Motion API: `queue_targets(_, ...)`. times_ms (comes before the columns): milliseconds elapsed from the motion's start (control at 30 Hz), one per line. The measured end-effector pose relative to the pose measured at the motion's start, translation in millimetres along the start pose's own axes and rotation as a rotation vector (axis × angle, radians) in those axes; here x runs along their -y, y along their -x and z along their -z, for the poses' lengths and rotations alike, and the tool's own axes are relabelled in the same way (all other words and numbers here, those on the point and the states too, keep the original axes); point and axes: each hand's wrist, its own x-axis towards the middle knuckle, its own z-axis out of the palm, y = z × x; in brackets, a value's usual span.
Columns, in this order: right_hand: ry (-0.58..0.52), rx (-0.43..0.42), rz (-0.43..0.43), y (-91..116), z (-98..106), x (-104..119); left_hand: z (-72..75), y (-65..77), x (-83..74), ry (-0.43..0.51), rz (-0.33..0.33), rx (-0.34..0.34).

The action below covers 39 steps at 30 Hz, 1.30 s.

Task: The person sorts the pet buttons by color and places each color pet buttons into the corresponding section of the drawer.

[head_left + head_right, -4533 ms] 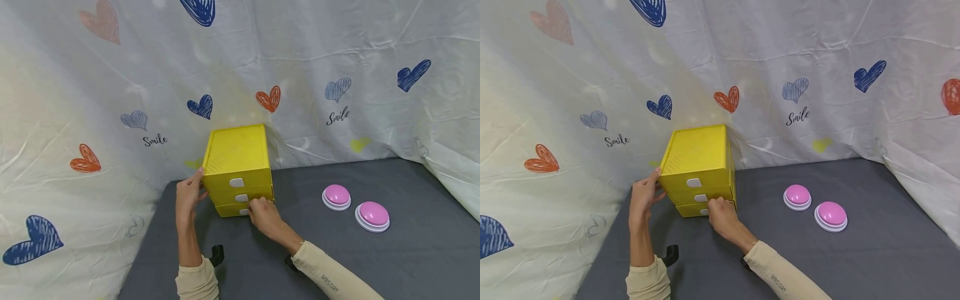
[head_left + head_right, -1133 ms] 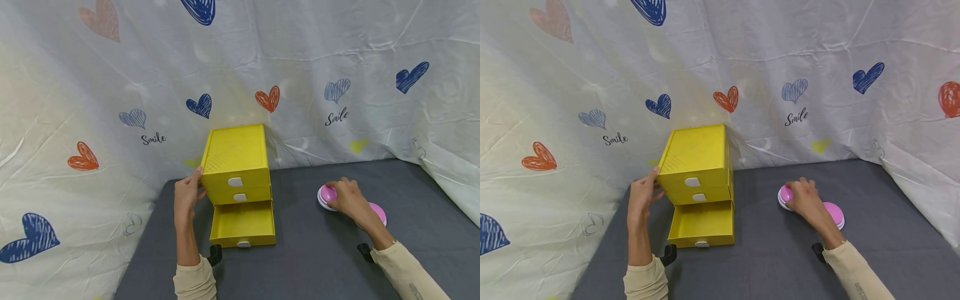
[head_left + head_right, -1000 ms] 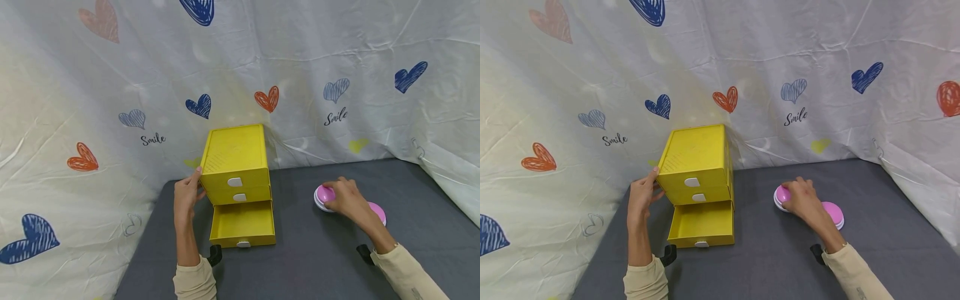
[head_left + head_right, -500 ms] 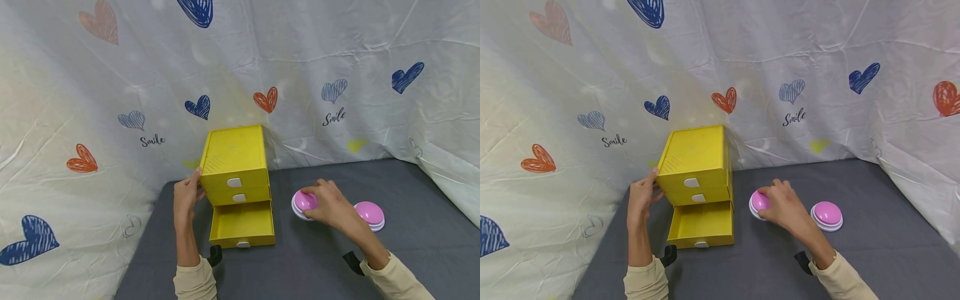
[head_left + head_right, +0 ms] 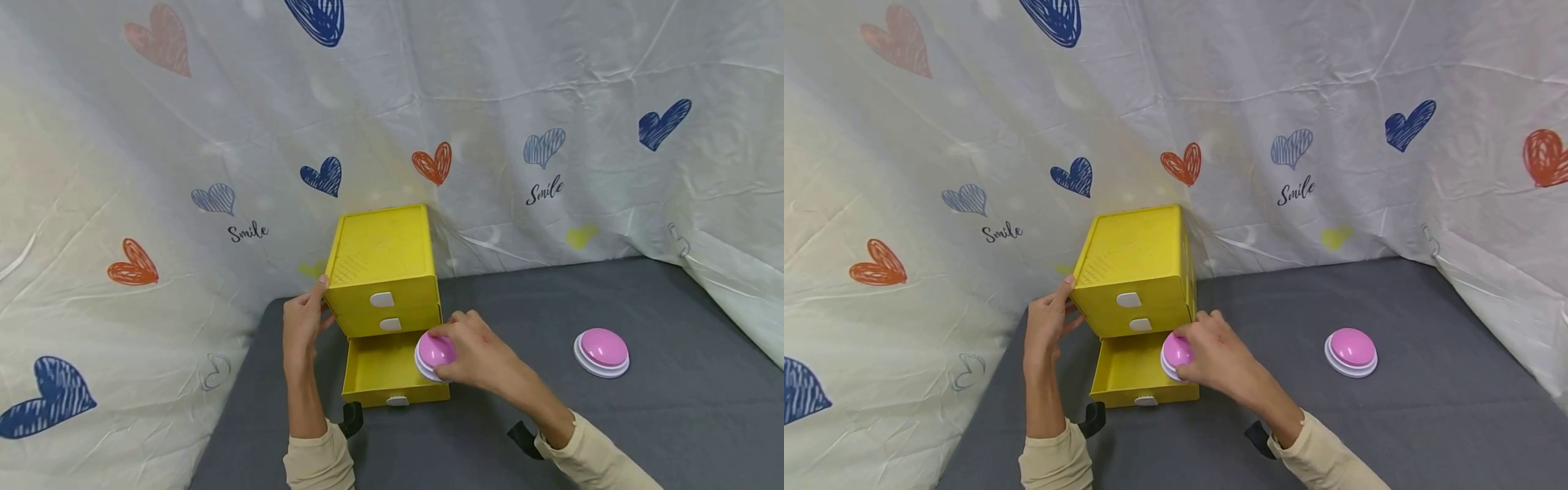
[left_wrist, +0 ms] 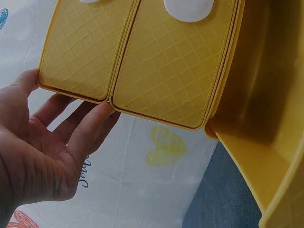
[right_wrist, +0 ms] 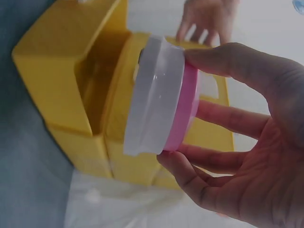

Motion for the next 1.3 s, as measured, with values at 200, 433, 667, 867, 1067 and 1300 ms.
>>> queue_targets(200, -0.008, -0.002, 0.083, -17, -28, 14, -0.4, -0.4, -0.2, -0.01, 0.014, -0.025)
queue_targets(433, 0.026, -0.025, 0.103, -35, -63, 27, 0.3, -0.7, 0.2, -0.002, 0.017, -0.016)
queue_targets(667, 0.073, -0.052, 0.065, -49, -80, 35, -0.8, -0.9, -0.3, 0.004, 0.02, -0.02)
queue_targets(867, 0.056, -0.034, 0.058, -59, -93, 38, 0.1, -0.8, 0.4, 0.006, 0.008, -0.017)
queue_targets(1067, 0.054, 0.003, 0.066, -69, -111, 41, 0.7, -0.9, 0.7, 0.0, 0.014, -0.017)
queue_targets(1300, 0.056, 0.022, 0.047, -73, -120, 42, 1.0, 0.1, 0.0, 0.007, 0.007, -0.009)
